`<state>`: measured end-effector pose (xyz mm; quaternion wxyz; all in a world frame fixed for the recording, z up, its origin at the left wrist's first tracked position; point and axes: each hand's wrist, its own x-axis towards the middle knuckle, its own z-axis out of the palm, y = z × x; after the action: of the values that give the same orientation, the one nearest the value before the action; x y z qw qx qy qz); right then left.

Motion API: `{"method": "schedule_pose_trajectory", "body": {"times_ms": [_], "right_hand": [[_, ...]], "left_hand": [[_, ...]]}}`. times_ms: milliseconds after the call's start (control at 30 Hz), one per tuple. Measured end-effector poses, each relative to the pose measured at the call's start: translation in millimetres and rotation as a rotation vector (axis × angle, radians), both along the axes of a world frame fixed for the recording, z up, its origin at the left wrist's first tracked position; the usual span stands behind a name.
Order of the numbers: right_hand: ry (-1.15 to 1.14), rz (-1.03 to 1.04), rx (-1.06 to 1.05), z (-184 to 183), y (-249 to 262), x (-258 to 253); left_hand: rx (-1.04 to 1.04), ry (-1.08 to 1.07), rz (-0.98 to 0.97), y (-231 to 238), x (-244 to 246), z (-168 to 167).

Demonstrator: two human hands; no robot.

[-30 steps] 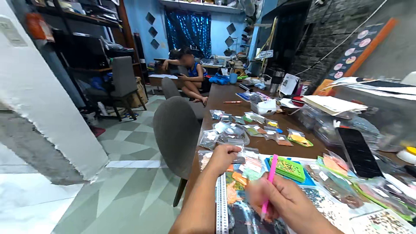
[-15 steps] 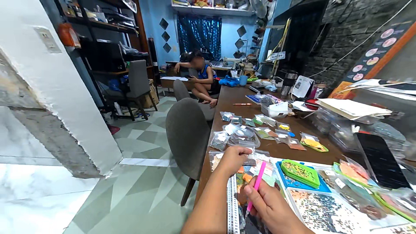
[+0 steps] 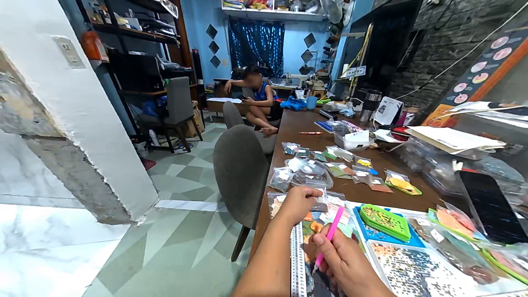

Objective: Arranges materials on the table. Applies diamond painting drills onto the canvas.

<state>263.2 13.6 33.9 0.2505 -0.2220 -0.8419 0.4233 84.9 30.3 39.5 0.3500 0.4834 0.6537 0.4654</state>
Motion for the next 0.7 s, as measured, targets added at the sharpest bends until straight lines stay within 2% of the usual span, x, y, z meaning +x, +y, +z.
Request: {"method": "schedule_pose_trajectory", "body": {"times_ms": [300, 567, 700], "right_hand": [[-0.021, -0.012, -0.148, 5.9, 1.8, -1.3], [0.021, 0.088, 0.134, -6.7, 4.3, 2.0], [0.043, 0.106, 0.188, -8.0, 3.9, 2.2]], "left_hand": [[0.005, -0.014, -0.007, 0.1, -0.6, -0.5], [0.007, 0.001, -0.006, -0.4, -0.1, -0.6], [-0.004, -0.007, -0.004, 0.1, 0.1, -1.1]]}}
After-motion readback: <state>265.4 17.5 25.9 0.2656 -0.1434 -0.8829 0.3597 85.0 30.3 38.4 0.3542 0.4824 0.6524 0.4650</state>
